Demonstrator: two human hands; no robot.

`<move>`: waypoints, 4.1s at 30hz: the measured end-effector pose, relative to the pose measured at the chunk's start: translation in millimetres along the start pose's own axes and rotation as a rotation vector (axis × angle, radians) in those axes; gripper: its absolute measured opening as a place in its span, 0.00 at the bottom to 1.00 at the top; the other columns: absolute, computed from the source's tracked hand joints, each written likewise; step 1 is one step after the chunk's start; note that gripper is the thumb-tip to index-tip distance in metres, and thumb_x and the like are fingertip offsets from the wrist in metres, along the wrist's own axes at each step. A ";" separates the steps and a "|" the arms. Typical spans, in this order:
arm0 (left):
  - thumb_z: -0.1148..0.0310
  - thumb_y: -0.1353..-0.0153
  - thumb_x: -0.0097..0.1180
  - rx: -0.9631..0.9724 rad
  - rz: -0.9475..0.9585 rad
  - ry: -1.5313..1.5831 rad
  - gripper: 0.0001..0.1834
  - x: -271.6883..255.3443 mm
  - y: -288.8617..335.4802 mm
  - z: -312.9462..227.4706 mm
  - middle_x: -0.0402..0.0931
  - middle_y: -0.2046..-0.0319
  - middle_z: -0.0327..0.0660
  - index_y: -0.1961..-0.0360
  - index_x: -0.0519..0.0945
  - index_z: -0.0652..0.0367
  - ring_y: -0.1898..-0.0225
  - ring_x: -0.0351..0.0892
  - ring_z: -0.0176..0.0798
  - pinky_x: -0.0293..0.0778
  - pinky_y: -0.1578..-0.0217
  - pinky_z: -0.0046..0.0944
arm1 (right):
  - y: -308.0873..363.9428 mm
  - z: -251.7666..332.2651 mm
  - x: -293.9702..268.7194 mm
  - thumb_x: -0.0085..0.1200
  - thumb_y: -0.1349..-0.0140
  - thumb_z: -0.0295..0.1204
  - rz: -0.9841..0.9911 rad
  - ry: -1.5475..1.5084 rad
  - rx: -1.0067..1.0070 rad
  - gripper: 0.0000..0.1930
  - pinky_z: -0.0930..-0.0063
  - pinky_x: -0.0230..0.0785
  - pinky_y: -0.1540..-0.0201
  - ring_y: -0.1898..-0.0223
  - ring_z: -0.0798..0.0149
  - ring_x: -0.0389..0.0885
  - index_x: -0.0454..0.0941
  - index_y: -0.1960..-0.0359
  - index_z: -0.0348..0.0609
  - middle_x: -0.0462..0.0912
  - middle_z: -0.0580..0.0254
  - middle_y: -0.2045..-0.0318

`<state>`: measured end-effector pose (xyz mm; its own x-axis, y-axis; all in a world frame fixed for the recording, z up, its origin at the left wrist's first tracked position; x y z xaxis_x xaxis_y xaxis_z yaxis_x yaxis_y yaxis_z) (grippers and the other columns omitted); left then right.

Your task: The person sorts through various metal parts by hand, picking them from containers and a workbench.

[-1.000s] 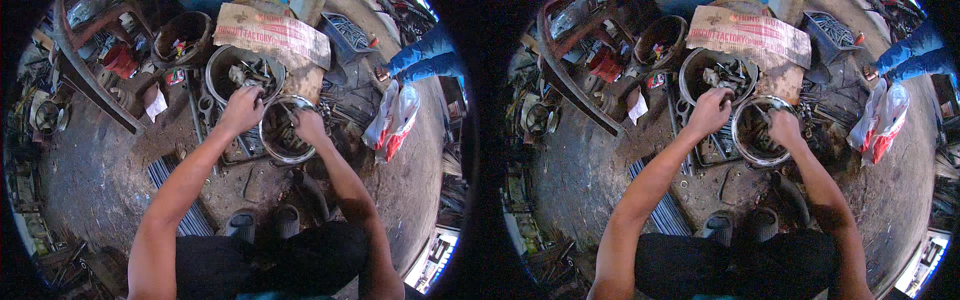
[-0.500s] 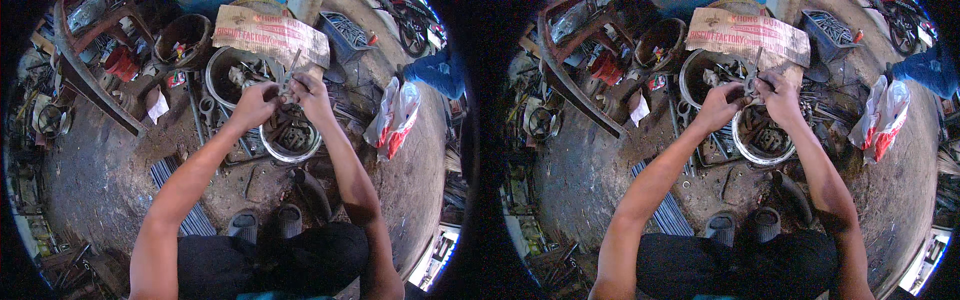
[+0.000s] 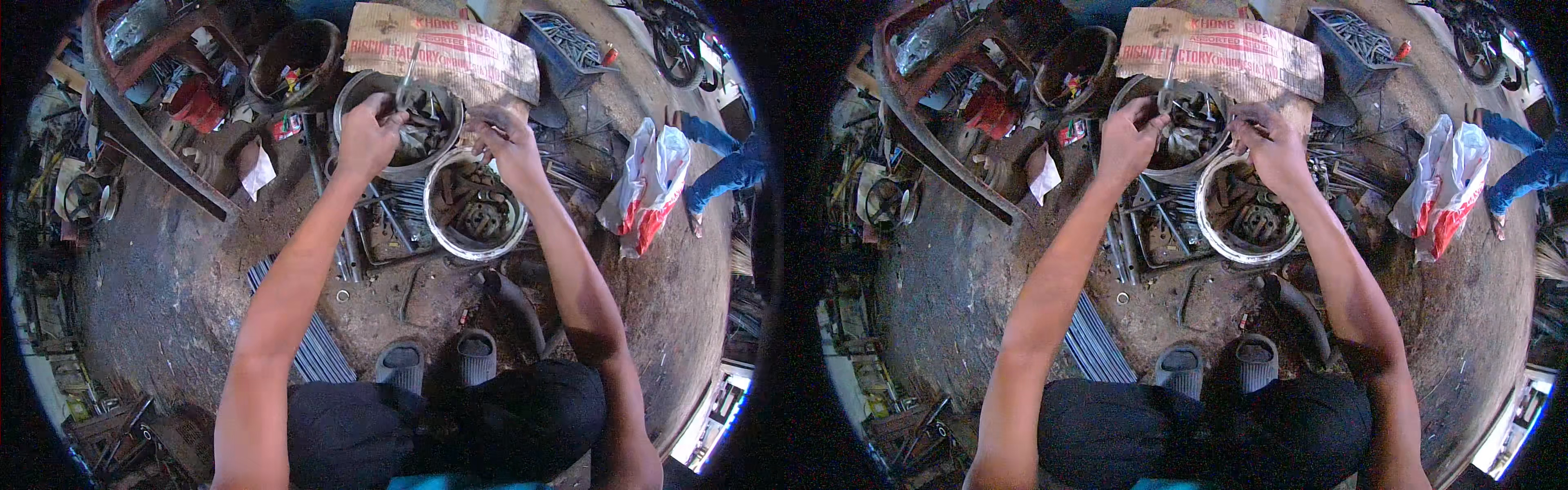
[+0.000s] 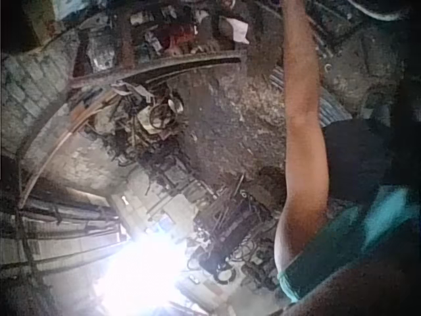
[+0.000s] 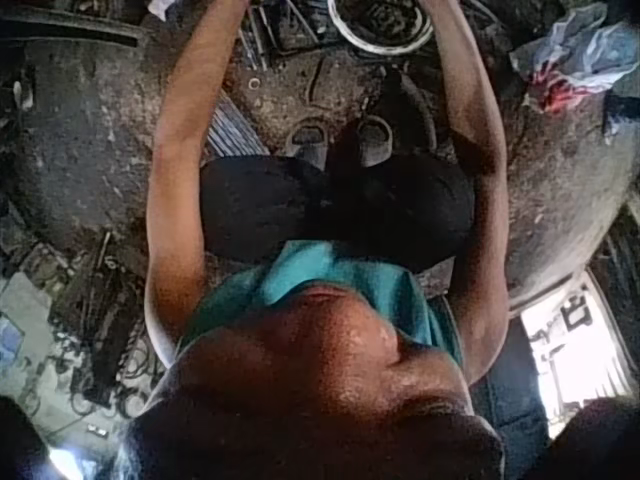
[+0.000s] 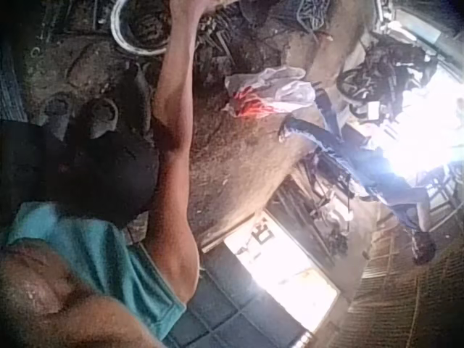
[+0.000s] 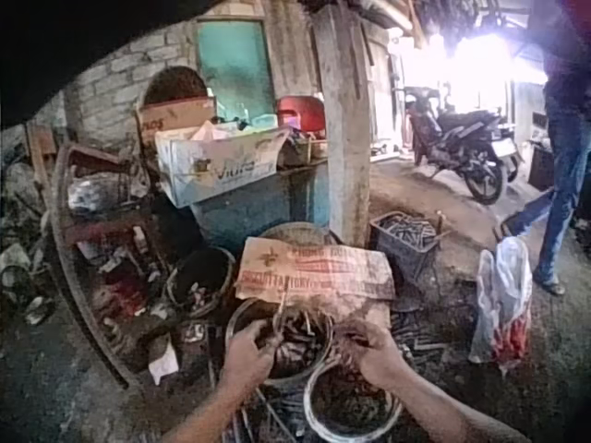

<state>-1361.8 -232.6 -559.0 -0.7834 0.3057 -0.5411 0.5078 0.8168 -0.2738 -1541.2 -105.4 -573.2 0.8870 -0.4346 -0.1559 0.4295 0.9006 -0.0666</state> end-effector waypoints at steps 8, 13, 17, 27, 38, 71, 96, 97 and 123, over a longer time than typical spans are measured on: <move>0.78 0.41 0.59 0.044 -0.011 0.132 0.19 15.0 -0.2 24.3 0.81 0.53 0.49 0.48 0.75 0.68 0.50 0.81 0.39 0.74 0.47 0.35 | -2.7 -13.8 -4.0 0.53 0.35 0.22 -0.017 -0.039 0.014 0.12 0.78 0.68 0.69 0.71 0.74 0.75 0.77 0.50 0.37 0.82 0.62 0.63; 0.76 0.42 0.60 0.108 0.004 0.083 0.13 20.2 15.7 -18.6 0.84 0.62 0.47 0.56 0.80 0.65 0.59 0.85 0.39 0.76 0.54 0.36 | -4.7 -26.3 -12.0 0.53 0.35 0.21 -0.036 -0.037 0.004 0.12 0.78 0.69 0.67 0.68 0.73 0.76 0.77 0.51 0.36 0.82 0.63 0.62; 0.74 0.42 0.60 0.278 0.108 0.038 0.11 47.7 28.7 -40.8 0.84 0.63 0.51 0.58 0.80 0.65 0.60 0.85 0.46 0.77 0.56 0.39 | 0.6 -30.2 -16.9 0.53 0.36 0.22 -0.057 0.086 -0.036 0.11 0.76 0.71 0.64 0.65 0.72 0.78 0.78 0.52 0.36 0.83 0.63 0.63; 0.77 0.51 0.58 0.374 0.469 -0.086 0.17 133.4 81.2 -15.4 0.81 0.64 0.58 0.57 0.81 0.67 0.58 0.80 0.60 0.76 0.54 0.52 | 34.3 -77.2 -14.2 0.57 0.47 0.30 0.305 0.867 -0.003 0.16 0.54 0.73 0.50 0.55 0.42 0.81 0.82 0.56 0.42 0.82 0.40 0.60; 0.75 0.48 0.61 0.317 0.571 -0.117 0.15 156.8 88.3 -0.4 0.81 0.64 0.59 0.58 0.81 0.66 0.59 0.81 0.60 0.76 0.53 0.52 | 68.1 -105.5 7.2 0.56 0.56 0.24 0.585 1.221 -0.216 0.10 0.55 0.77 0.54 0.56 0.44 0.81 0.84 0.69 0.40 0.81 0.49 0.59; 0.73 0.40 0.58 0.081 0.301 0.114 0.11 86.1 41.2 -33.6 0.84 0.70 0.48 0.57 0.83 0.63 0.69 0.77 0.29 0.74 0.63 0.36 | 8.8 -36.9 -68.7 0.58 0.40 0.23 0.026 0.213 0.173 0.07 0.78 0.57 0.76 0.80 0.77 0.63 0.83 0.61 0.35 0.74 0.73 0.80; 0.72 0.43 0.61 0.052 0.060 -0.167 0.14 -13.3 14.6 33.6 0.83 0.64 0.54 0.55 0.82 0.64 0.62 0.84 0.52 0.76 0.59 0.42 | -49.5 -22.3 50.0 0.63 0.40 0.33 0.078 0.356 0.023 0.12 0.67 0.71 0.53 0.60 0.59 0.84 0.86 0.55 0.47 0.87 0.53 0.63; 0.72 0.44 0.61 0.037 0.065 -0.180 0.15 -12.4 14.6 39.8 0.83 0.63 0.54 0.54 0.82 0.64 0.62 0.85 0.51 0.77 0.57 0.41 | -47.0 -20.8 49.4 0.62 0.40 0.33 0.069 0.426 0.015 0.13 0.66 0.72 0.52 0.59 0.57 0.84 0.85 0.54 0.47 0.87 0.51 0.62; 0.75 0.44 0.59 0.479 0.125 -0.067 0.14 49.8 46.6 -41.7 0.81 0.60 0.54 0.55 0.81 0.64 0.59 0.82 0.55 0.78 0.55 0.45 | -13.8 -38.9 6.0 0.59 0.41 0.26 0.001 0.437 -0.109 0.15 0.65 0.71 0.49 0.55 0.53 0.84 0.82 0.52 0.39 0.85 0.48 0.58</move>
<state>-1392.0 -158.9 -565.5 -0.6896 0.3420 -0.6383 0.7159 0.4548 -0.5297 -1548.4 -120.1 -611.6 0.7228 -0.4104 -0.5560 0.3874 0.9069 -0.1657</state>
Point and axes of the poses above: each hand's wrist, its own y-axis away from the middle knuckle, its own x-axis out of the palm, z = x × y, the point moved 8 cm from there along -y, towards the middle knuckle
